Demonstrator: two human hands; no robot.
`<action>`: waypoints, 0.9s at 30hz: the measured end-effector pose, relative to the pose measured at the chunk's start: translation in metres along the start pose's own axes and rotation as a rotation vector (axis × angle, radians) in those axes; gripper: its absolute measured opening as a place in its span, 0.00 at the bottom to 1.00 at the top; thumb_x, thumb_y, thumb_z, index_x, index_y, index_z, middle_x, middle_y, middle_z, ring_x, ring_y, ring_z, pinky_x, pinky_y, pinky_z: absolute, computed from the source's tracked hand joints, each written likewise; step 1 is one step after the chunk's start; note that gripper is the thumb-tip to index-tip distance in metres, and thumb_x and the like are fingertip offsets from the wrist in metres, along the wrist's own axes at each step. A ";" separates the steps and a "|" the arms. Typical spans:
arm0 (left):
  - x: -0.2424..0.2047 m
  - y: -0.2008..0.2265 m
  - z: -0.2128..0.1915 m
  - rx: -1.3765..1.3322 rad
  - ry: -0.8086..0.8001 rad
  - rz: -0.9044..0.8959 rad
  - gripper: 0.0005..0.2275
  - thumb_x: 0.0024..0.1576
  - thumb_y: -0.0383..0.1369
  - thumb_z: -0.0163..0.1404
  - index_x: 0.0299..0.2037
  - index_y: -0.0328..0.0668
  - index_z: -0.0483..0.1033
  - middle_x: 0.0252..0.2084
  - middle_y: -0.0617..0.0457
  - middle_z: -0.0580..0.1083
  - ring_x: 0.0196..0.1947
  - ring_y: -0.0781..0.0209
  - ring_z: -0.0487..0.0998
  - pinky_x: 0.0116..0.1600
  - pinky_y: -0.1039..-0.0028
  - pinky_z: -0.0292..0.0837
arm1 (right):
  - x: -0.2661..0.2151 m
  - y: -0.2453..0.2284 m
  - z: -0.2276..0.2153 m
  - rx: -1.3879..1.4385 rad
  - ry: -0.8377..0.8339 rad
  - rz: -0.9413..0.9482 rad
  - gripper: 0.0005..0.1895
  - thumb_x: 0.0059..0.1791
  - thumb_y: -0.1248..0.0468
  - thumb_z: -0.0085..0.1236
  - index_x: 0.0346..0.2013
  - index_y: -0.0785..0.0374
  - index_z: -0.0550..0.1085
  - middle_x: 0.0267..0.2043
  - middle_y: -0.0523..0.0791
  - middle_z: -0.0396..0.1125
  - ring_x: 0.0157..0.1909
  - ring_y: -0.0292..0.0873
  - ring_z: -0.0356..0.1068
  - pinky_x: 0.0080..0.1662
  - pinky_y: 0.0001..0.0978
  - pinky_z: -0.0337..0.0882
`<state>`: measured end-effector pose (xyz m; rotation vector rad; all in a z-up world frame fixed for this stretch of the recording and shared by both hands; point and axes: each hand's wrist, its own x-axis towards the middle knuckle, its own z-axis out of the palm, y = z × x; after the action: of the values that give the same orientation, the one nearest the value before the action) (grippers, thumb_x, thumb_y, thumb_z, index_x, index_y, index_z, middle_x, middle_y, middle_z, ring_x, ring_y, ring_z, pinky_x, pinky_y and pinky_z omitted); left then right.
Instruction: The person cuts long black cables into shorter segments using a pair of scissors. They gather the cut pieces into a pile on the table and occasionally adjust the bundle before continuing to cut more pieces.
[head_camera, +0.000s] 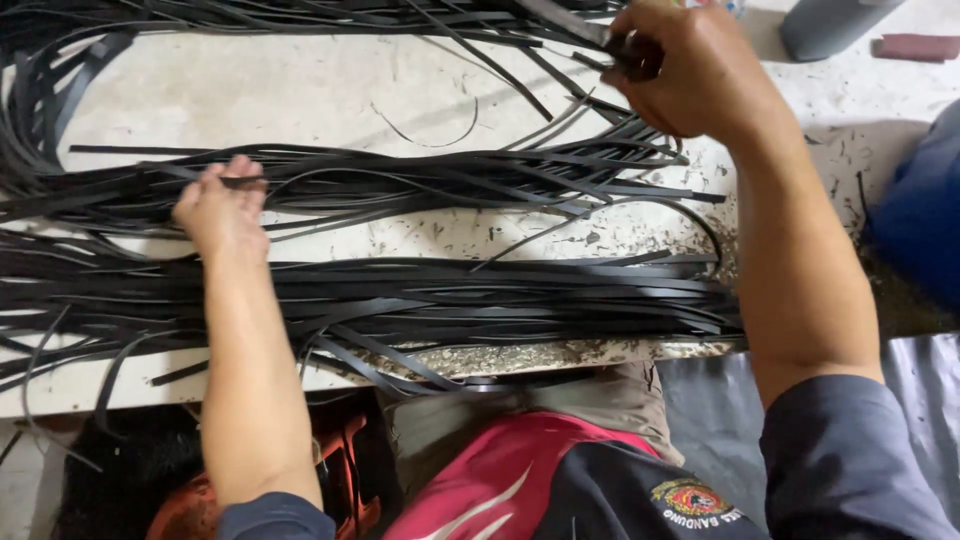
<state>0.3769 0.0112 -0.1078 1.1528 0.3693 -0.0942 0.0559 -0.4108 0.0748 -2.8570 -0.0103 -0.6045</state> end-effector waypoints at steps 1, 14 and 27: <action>-0.001 0.009 0.001 0.003 -0.002 -0.004 0.08 0.65 0.29 0.39 0.41 0.38 0.72 0.43 0.38 0.84 0.41 0.46 0.89 0.45 0.63 0.87 | -0.002 0.010 0.005 -0.001 -0.002 0.005 0.16 0.52 0.70 0.72 0.51 0.73 0.77 0.42 0.57 0.75 0.41 0.56 0.75 0.41 0.47 0.77; 0.015 -0.033 -0.057 0.474 0.048 0.864 0.16 0.57 0.22 0.53 0.55 0.34 0.68 0.49 0.42 0.75 0.45 0.56 0.80 0.52 0.72 0.78 | -0.049 0.039 0.099 -0.243 -0.062 -0.029 0.18 0.49 0.59 0.70 0.50 0.63 0.77 0.38 0.46 0.76 0.44 0.51 0.76 0.39 0.45 0.77; -0.224 -0.103 0.040 1.365 -1.100 0.759 0.09 0.57 0.37 0.58 0.45 0.47 0.84 0.36 0.52 0.78 0.43 0.50 0.79 0.50 0.63 0.74 | -0.083 -0.075 0.123 0.426 -0.254 0.209 0.18 0.44 0.58 0.70 0.47 0.53 0.74 0.34 0.47 0.74 0.40 0.56 0.76 0.44 0.49 0.73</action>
<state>0.1500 -0.0936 -0.1093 2.2480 -1.3236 -0.3128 0.0252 -0.3077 -0.0515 -2.4573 0.1044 -0.1677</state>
